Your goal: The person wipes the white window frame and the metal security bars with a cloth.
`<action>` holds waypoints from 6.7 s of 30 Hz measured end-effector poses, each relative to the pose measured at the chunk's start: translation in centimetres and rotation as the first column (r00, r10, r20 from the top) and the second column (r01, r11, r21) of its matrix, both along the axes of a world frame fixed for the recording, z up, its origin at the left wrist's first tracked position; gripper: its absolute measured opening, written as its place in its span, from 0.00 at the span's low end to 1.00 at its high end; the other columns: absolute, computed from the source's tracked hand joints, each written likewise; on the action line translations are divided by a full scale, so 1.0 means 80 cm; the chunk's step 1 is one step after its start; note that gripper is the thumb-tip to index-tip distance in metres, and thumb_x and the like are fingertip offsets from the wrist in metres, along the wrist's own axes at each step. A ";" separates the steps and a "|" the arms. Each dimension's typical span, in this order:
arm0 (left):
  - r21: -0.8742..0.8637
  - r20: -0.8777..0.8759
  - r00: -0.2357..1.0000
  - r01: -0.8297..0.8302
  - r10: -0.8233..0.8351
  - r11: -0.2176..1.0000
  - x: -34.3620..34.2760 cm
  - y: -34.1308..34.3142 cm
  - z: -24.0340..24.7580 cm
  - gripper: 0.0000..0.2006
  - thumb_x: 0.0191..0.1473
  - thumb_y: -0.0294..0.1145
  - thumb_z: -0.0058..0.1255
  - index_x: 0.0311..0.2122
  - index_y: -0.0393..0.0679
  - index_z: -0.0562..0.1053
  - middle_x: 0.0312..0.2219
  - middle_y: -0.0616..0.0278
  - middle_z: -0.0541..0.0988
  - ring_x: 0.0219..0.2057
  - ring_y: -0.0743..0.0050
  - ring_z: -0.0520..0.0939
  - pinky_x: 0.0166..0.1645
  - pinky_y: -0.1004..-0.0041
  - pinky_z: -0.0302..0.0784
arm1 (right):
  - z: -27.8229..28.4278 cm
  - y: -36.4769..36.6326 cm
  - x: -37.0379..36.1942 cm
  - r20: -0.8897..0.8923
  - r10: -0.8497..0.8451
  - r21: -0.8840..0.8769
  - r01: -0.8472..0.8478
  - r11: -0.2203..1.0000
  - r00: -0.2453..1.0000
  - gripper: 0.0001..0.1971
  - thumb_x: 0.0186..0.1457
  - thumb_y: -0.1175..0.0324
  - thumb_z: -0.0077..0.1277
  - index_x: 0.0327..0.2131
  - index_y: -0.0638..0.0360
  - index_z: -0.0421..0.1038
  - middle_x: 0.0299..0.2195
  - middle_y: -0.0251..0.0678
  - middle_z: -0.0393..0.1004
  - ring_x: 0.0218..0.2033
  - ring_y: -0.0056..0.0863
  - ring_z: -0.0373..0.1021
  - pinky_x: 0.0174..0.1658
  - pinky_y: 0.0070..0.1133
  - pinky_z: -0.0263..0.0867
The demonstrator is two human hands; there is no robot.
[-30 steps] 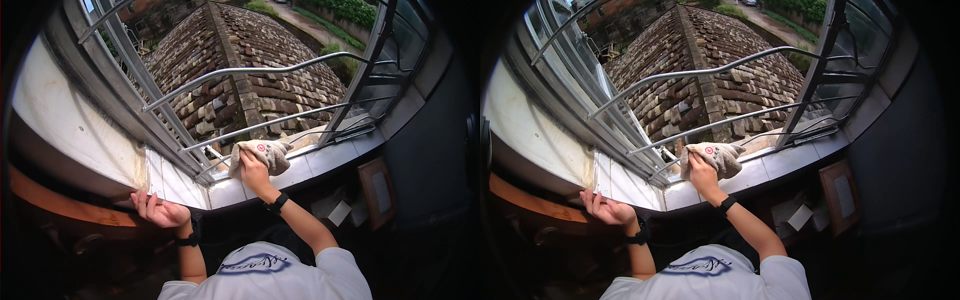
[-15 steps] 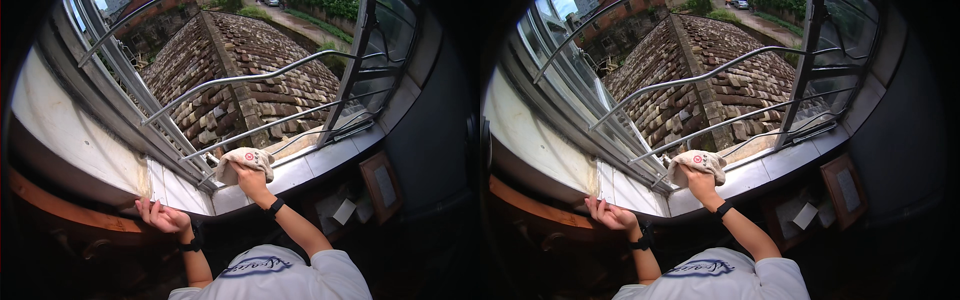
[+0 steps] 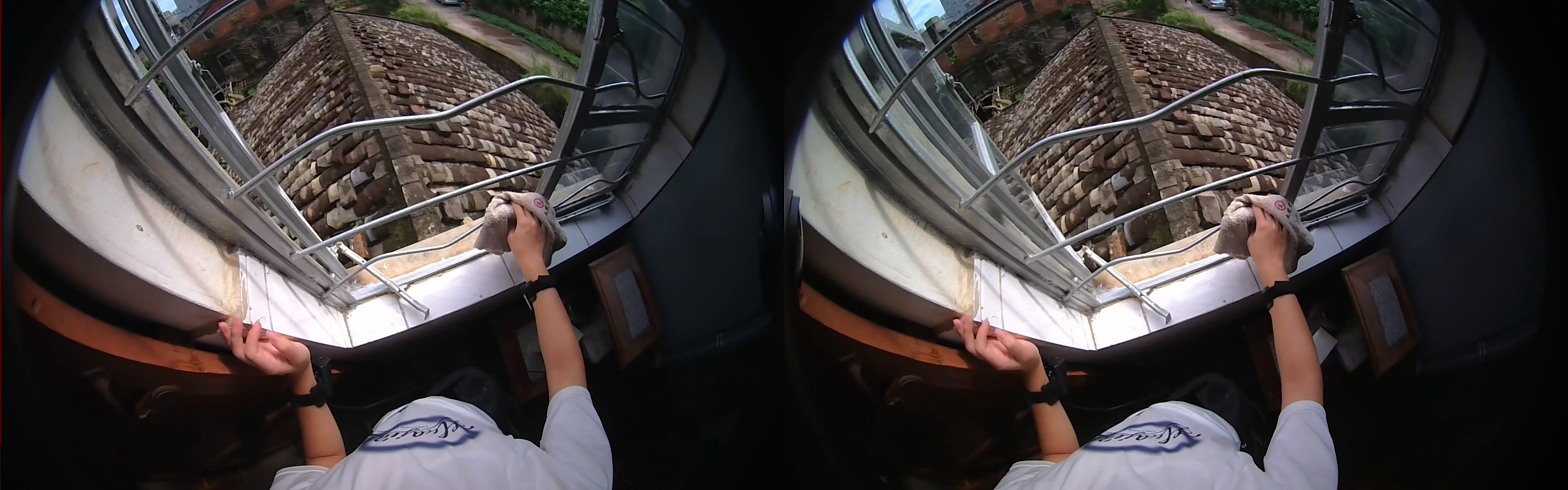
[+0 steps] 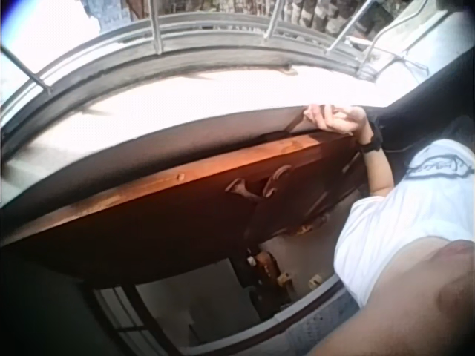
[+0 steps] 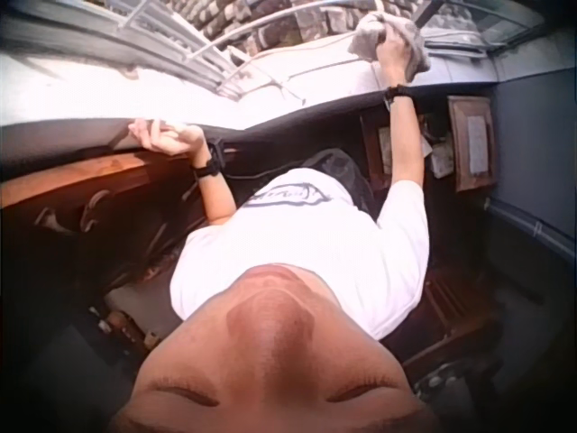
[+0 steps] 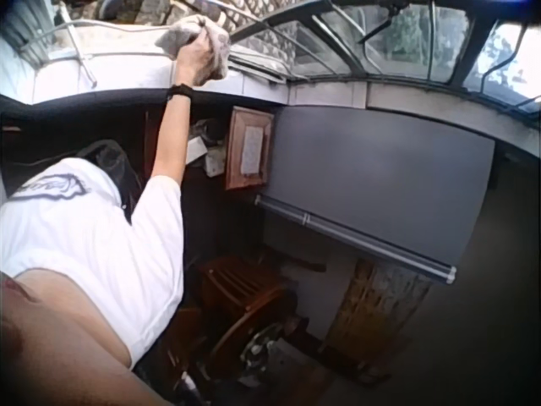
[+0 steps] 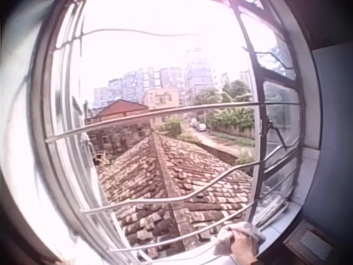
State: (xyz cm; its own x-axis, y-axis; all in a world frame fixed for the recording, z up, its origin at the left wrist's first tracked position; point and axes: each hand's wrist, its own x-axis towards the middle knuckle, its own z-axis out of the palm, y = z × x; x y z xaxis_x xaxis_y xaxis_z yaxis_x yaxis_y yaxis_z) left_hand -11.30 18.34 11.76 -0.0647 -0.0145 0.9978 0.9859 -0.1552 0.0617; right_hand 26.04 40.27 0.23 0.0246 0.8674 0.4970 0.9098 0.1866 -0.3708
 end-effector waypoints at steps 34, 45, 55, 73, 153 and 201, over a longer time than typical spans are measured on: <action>-0.090 -0.001 1.000 -0.022 0.022 0.996 0.006 -0.007 0.000 0.08 0.50 0.22 0.33 0.35 0.31 0.63 0.46 0.43 0.60 0.54 0.43 0.55 0.58 0.51 0.46 | -0.053 -0.137 -0.201 -0.070 0.435 0.124 -0.424 0.897 0.898 0.19 0.40 0.72 0.43 0.40 0.52 0.69 0.34 0.36 0.71 0.39 0.35 0.66 0.41 0.32 0.61; -0.132 -0.039 0.996 -0.090 0.086 0.987 0.011 -0.010 0.005 0.11 0.50 0.26 0.34 0.38 0.32 0.63 0.47 0.45 0.60 0.55 0.44 0.53 0.58 0.52 0.45 | -0.133 -0.064 -0.111 -0.150 0.224 -0.379 -0.265 0.887 0.963 0.23 0.46 0.56 0.46 0.49 0.37 0.60 0.53 0.27 0.56 0.53 0.31 0.51 0.52 0.45 0.43; -0.056 -0.054 0.998 -0.042 0.039 0.998 0.001 0.005 -0.001 0.10 0.49 0.27 0.36 0.37 0.34 0.64 0.47 0.45 0.61 0.55 0.46 0.54 0.59 0.52 0.42 | -0.129 -0.049 -0.094 -0.348 0.048 -0.126 -0.097 0.987 0.936 0.22 0.46 0.62 0.50 0.47 0.48 0.61 0.48 0.32 0.58 0.51 0.31 0.53 0.50 0.34 0.48; -0.089 -0.088 0.990 -0.119 0.111 0.989 -0.001 -0.004 -0.003 0.11 0.52 0.28 0.36 0.37 0.31 0.63 0.48 0.43 0.59 0.55 0.44 0.55 0.58 0.51 0.44 | -0.100 0.010 -0.016 -0.834 -0.366 -0.044 -0.611 0.791 -0.413 0.17 0.45 0.65 0.37 0.37 0.65 0.66 0.36 0.38 0.71 0.40 0.30 0.66 0.48 0.24 0.59; -0.155 -0.018 0.992 -0.123 0.121 0.980 0.001 -0.013 -0.011 0.10 0.49 0.28 0.35 0.26 0.34 0.68 0.49 0.42 0.58 0.55 0.38 0.52 0.56 0.48 0.45 | 0.319 -0.079 -0.291 0.286 0.607 0.585 -0.637 0.503 0.741 0.28 0.38 0.53 0.57 0.38 0.63 0.62 0.32 0.39 0.65 0.31 0.35 0.66 0.35 0.27 0.62; -0.162 0.004 0.997 -0.082 0.083 0.983 -0.001 -0.015 -0.013 0.09 0.47 0.27 0.36 0.27 0.36 0.70 0.48 0.44 0.59 0.55 0.42 0.53 0.57 0.49 0.44 | 0.289 -0.068 -0.237 -0.019 0.386 0.534 -0.317 0.784 0.922 0.26 0.32 0.63 0.59 0.37 0.58 0.61 0.34 0.36 0.61 0.38 0.36 0.57 0.43 0.30 0.48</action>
